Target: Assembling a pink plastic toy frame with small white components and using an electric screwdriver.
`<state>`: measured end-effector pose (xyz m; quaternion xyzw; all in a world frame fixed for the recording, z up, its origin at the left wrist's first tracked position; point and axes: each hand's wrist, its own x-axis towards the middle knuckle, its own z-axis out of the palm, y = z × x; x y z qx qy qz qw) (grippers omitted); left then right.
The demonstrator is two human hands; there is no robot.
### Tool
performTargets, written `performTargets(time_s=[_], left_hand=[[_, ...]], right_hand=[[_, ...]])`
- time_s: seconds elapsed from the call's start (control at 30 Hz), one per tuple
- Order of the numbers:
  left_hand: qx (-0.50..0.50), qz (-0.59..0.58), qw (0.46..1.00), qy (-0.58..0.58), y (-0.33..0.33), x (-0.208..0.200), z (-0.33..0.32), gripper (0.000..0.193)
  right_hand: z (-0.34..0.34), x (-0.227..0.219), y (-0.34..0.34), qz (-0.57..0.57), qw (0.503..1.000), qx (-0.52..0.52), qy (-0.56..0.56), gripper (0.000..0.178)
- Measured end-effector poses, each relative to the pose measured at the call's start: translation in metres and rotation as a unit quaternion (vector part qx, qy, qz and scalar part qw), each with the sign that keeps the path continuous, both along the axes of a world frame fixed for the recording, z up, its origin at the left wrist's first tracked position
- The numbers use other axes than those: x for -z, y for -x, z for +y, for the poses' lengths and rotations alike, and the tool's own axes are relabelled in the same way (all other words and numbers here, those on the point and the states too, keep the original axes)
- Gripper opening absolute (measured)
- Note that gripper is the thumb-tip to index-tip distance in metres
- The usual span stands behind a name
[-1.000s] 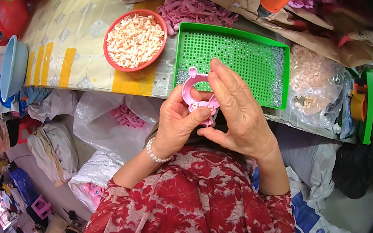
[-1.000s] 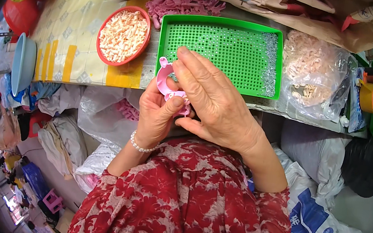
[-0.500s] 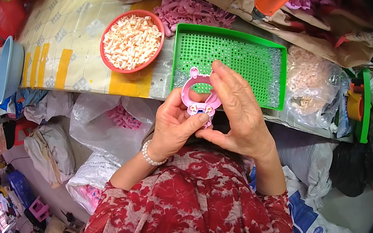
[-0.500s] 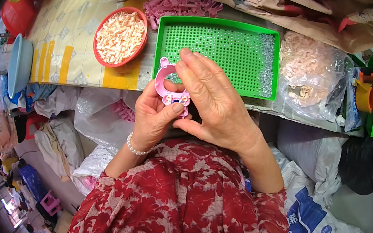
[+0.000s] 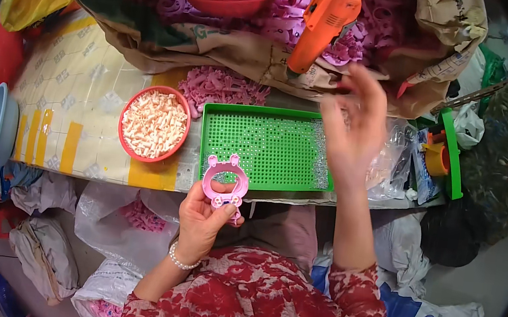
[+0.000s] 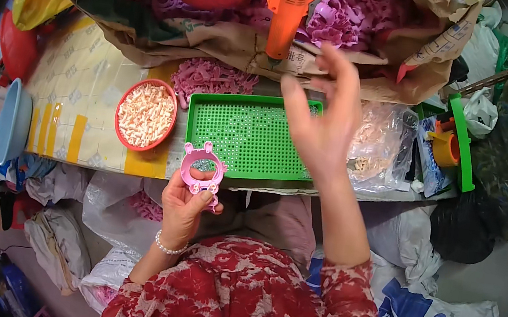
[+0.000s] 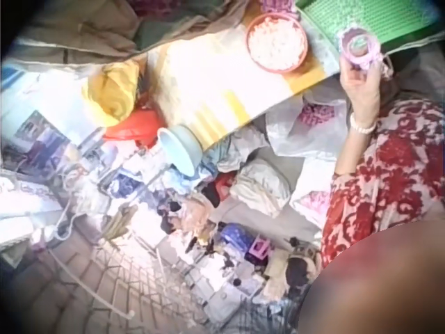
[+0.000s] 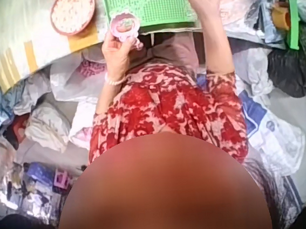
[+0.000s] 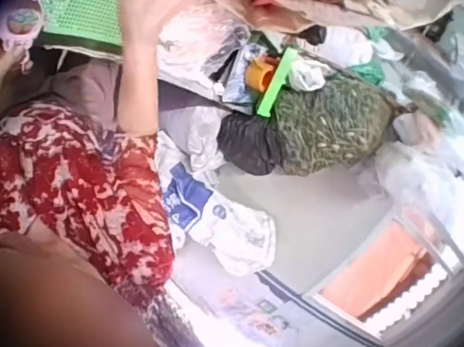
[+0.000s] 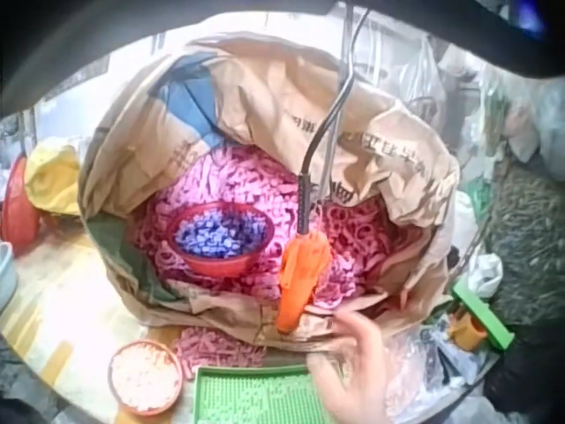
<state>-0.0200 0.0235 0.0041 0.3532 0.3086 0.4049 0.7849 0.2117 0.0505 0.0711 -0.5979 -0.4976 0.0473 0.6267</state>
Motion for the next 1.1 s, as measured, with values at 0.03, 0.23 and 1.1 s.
performTargets(time_s=[0.03, 0.23, 1.1], left_hand=[[-0.001, 0.001, 1.000, 0.001, 0.000, 0.001, 0.000, 0.029], [0.002, 0.005, 1.000, -0.009, -0.002, -0.004, 0.002, 0.028], [-0.009, 0.006, 1.000, 0.009, -0.008, 0.001, 0.007, 0.026]], right_hand=[[0.017, -0.003, -0.006, -0.029, 0.999, 0.038, 0.019, 0.065], [0.085, -0.022, -0.022, -0.126, 0.986, 0.100, 0.052, 0.047], [0.033, 0.046, -0.008, 0.172, 0.978, -0.118, -0.006, 0.036]])
